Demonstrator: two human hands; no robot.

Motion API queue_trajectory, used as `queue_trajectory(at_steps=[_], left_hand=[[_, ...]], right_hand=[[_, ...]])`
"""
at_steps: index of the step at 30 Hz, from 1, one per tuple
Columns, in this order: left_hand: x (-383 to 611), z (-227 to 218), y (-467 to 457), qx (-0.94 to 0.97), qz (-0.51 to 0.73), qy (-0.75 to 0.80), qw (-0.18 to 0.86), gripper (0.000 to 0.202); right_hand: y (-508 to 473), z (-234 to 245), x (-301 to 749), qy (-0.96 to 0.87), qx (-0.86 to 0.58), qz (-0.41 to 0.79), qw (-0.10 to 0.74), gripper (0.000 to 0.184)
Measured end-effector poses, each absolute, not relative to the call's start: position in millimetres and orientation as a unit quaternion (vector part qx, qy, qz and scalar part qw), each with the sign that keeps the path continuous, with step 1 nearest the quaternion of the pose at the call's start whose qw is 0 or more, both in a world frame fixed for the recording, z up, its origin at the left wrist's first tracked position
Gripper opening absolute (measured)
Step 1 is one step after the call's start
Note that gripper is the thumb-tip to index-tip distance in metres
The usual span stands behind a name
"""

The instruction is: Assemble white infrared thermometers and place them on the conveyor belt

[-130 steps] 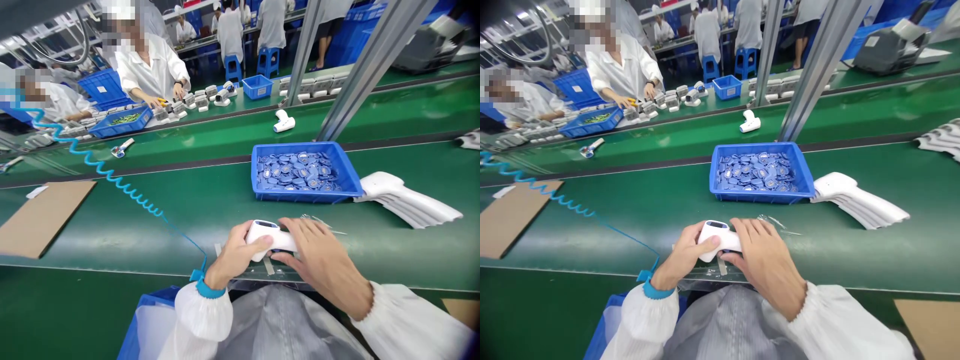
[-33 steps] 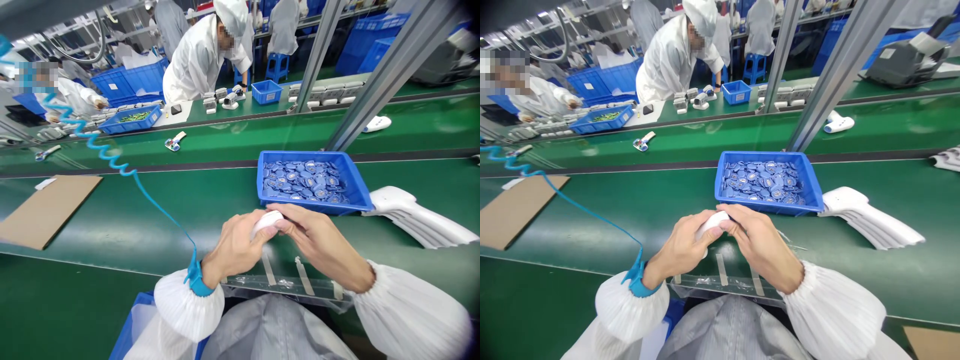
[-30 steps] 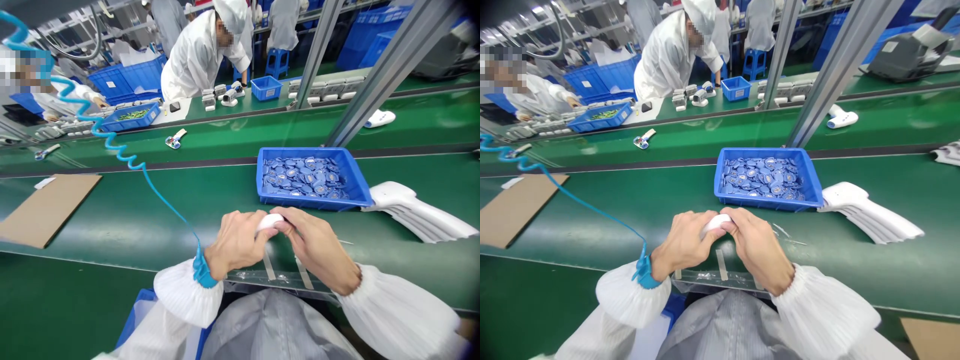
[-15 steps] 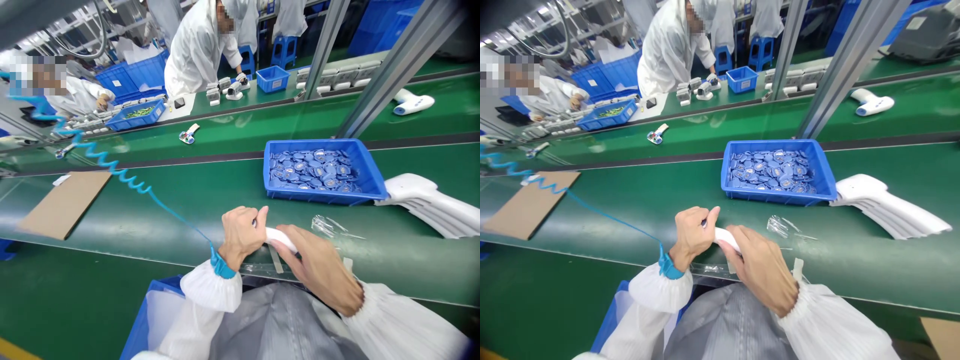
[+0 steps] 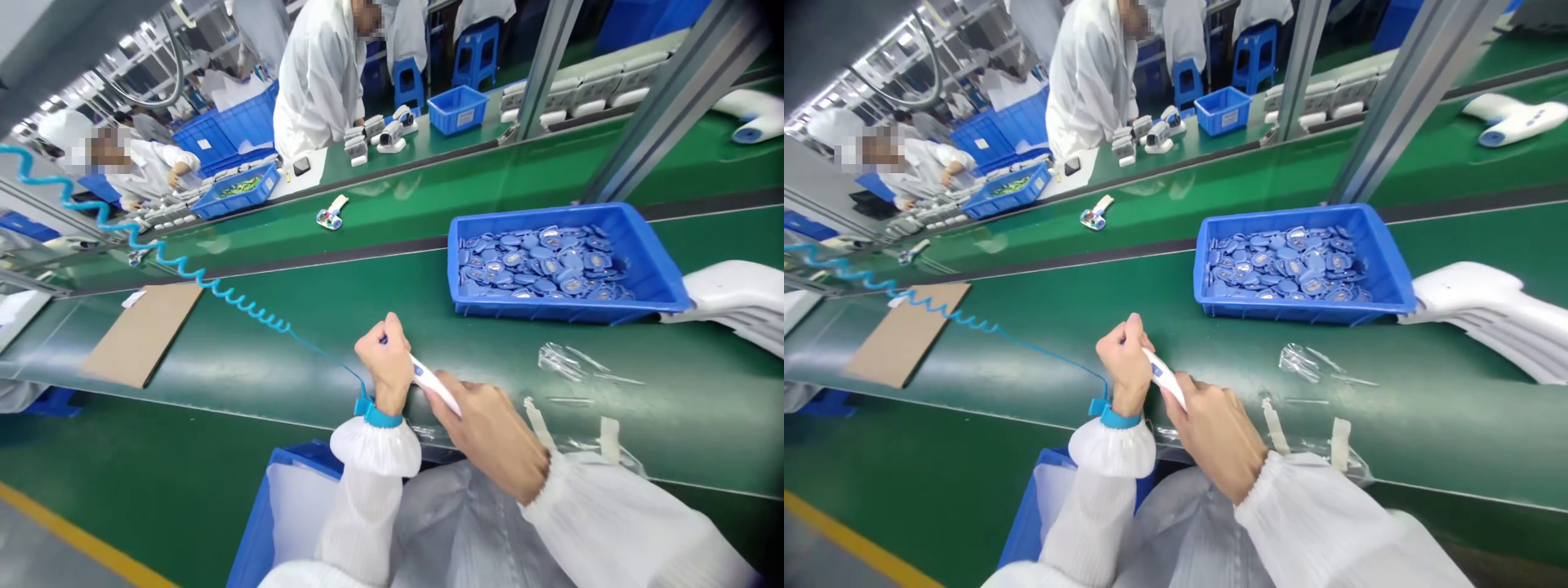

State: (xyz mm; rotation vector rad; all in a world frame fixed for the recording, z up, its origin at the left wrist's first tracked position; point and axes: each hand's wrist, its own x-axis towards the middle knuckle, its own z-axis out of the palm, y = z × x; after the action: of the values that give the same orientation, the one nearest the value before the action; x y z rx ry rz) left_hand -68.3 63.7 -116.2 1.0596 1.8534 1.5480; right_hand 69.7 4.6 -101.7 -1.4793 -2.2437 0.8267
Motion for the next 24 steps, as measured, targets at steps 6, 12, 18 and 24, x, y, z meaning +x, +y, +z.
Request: queue_trajectory(at_steps=[6,12,18,24], left_hand=[[-86,-111,53,0.495,0.537,0.560,0.392,0.032],[-149,-82,42,0.606,0.318,0.538,0.493,0.036],[-213,-28,147,0.499,0.345,0.695,0.387,0.031],[-192,-14,304,0.471,0.391,0.721,0.325,0.032]], right_hand=[[10,-110,85,-0.767,-0.508,0.341,0.194,0.037],[22,-110,110,-0.700,-0.520,0.443,0.208,0.054],[24,-119,132,-0.693,-0.538,0.371,0.305,0.052],[14,-130,150,-0.661,-0.571,0.377,0.308,0.048]])
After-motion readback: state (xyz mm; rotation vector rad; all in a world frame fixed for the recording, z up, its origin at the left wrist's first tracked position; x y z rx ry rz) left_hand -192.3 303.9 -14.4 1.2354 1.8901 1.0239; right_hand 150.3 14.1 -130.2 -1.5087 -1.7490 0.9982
